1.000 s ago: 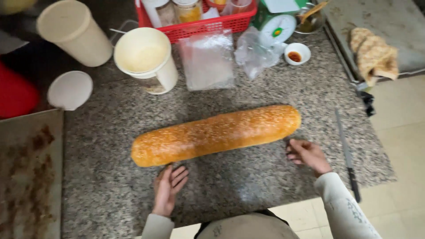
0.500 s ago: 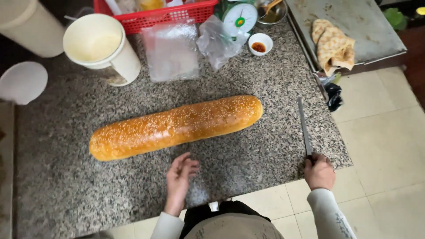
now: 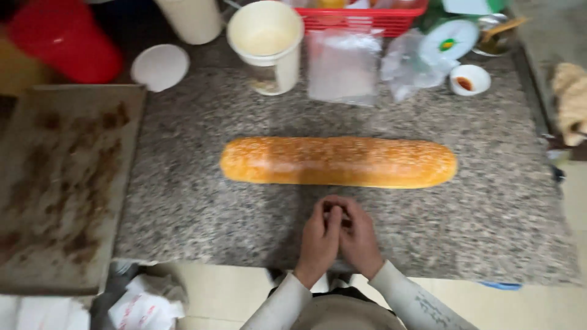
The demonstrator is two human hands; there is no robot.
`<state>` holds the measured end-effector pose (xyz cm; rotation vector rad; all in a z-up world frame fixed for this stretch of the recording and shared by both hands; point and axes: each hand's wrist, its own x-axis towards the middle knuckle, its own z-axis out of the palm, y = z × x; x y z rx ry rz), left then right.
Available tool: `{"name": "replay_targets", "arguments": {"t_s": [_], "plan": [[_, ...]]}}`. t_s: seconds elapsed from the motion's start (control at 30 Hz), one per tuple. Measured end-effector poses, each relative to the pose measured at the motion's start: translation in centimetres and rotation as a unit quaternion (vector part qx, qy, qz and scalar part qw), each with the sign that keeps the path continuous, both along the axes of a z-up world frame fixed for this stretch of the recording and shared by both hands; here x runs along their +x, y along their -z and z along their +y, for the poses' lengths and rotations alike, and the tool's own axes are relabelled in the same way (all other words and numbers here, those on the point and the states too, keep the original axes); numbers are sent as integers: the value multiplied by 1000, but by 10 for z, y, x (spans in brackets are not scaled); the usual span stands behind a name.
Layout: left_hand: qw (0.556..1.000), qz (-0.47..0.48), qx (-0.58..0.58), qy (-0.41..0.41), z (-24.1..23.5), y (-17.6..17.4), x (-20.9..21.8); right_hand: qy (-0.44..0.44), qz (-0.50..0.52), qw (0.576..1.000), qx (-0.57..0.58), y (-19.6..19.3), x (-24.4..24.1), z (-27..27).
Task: The person slices a sesame bread roll, fills it with a yellow sauce from a piping bag and shredded cheese, and places it on a tray. They repeat this process for a second roll. Finally, they retrieve a long loaf of bread from the floor and begin slicing it.
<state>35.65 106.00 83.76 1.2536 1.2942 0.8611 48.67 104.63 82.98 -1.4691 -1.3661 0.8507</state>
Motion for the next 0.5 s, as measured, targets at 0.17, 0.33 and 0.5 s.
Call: {"name": "replay_targets", "arguments": {"t_s": [0.17,0.33,0.5], "plan": [[982,160,39,-93,25,30,-122,-203,-31,978,37,-9,-95,31],[914,399,47,-50,41,29,-214,-232,-35,972,6,-20,-144,68],[922,388,0,5,51,25,-217,-175,-292,936,86,-11,-145,149]]}}
